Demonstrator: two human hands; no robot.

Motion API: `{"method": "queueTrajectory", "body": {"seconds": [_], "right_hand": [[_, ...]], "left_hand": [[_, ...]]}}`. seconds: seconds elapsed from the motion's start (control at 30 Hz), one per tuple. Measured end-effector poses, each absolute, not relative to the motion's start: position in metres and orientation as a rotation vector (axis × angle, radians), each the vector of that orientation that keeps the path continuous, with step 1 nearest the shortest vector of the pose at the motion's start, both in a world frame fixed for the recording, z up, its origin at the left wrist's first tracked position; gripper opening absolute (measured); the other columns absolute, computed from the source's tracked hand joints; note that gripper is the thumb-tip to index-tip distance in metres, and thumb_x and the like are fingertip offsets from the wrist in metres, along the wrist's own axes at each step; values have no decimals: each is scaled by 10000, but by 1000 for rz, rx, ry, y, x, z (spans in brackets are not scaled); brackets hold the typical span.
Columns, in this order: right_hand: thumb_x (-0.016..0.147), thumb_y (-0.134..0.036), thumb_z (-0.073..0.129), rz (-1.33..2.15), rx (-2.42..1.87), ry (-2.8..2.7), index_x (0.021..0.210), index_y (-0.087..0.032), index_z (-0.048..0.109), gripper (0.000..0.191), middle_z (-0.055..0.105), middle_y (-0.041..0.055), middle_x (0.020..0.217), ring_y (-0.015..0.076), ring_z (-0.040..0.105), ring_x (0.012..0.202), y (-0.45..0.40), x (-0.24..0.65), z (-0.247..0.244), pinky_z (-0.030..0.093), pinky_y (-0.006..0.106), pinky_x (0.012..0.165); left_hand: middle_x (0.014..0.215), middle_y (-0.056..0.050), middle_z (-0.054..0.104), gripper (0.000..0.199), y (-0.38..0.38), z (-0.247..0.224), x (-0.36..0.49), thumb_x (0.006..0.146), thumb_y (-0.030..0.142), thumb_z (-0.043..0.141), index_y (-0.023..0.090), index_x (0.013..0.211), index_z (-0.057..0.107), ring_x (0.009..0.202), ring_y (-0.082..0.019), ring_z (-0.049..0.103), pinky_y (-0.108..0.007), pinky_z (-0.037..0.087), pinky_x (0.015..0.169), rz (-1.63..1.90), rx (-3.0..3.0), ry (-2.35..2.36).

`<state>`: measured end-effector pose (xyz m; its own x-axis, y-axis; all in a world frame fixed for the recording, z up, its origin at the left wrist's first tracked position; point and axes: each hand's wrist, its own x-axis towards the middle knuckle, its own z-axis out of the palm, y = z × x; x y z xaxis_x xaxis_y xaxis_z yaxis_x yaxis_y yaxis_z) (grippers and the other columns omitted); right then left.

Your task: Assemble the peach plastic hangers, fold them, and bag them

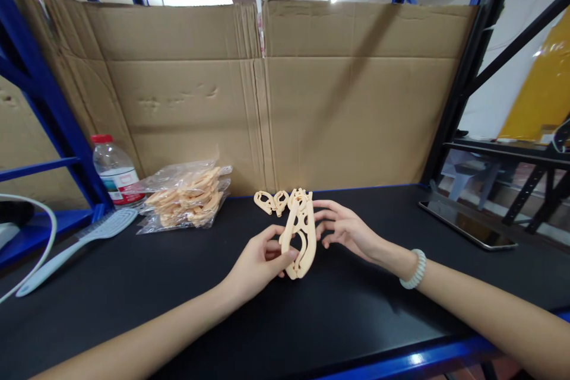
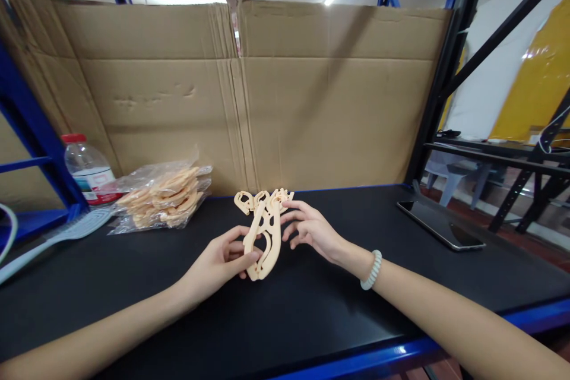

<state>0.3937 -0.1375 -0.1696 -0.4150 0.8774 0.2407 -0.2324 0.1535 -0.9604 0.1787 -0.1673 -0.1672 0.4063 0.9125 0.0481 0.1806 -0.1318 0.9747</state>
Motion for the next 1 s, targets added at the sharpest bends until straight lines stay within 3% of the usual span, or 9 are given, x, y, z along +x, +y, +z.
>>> {"method": "queueTrajectory", "body": {"seconds": [0.13,0.33,0.47,0.6,0.7,0.87,1.0], "right_hand": [[779,-292,634,1535,-765,-1431,1057,-176,569,309,606,43,858,96,543,613,-142,393,-168,437,216,491],[694,-380,758,1457,-862,-1533,736,-136,598,295,531,-27,635,55,467,512,-141,393,-172,394,195,474],[701,-367,752,1369,-939,-1596,763,-124,656,269,575,-3,669,63,489,552,-136,405,-173,401,202,511],[714,-356,744,1289,-937,-1486,757,-133,626,256,576,-5,702,52,459,565,-130,413,-172,373,184,489],[721,-358,741,1355,-882,-1344,781,-156,563,276,582,-10,746,57,495,564,-128,413,-174,408,187,482],[761,-317,719,1443,-689,-1339,826,-166,539,244,631,5,791,118,641,732,-135,402,-177,550,271,688],[784,-287,701,1433,-617,-1334,827,-170,543,201,645,7,832,126,664,797,-144,392,-176,565,257,709]], "left_hand": [[802,-24,697,266,-162,-172,172,769,370,668,201,929,539,714,-175,659,-259,503,598,964,1764,1017],[796,-14,641,227,-164,-177,172,847,391,569,187,936,526,694,-158,597,-246,456,575,1000,1889,1041],[806,12,561,234,-164,-172,169,886,399,512,201,1011,493,669,-125,513,-218,399,548,1188,1822,1080],[837,19,510,228,-162,-170,165,912,379,479,216,1071,479,728,-128,471,-228,377,617,1233,1809,1058],[873,10,501,208,-163,-169,164,921,385,459,204,1019,483,753,-134,454,-245,368,661,1114,1861,970],[1005,-31,530,245,-167,-164,167,918,420,458,205,1036,474,931,-180,507,-313,373,827,819,1940,767],[1060,-58,547,320,-166,-162,171,881,514,473,215,977,411,694,-136,571,-278,404,617,734,1683,695]]}}
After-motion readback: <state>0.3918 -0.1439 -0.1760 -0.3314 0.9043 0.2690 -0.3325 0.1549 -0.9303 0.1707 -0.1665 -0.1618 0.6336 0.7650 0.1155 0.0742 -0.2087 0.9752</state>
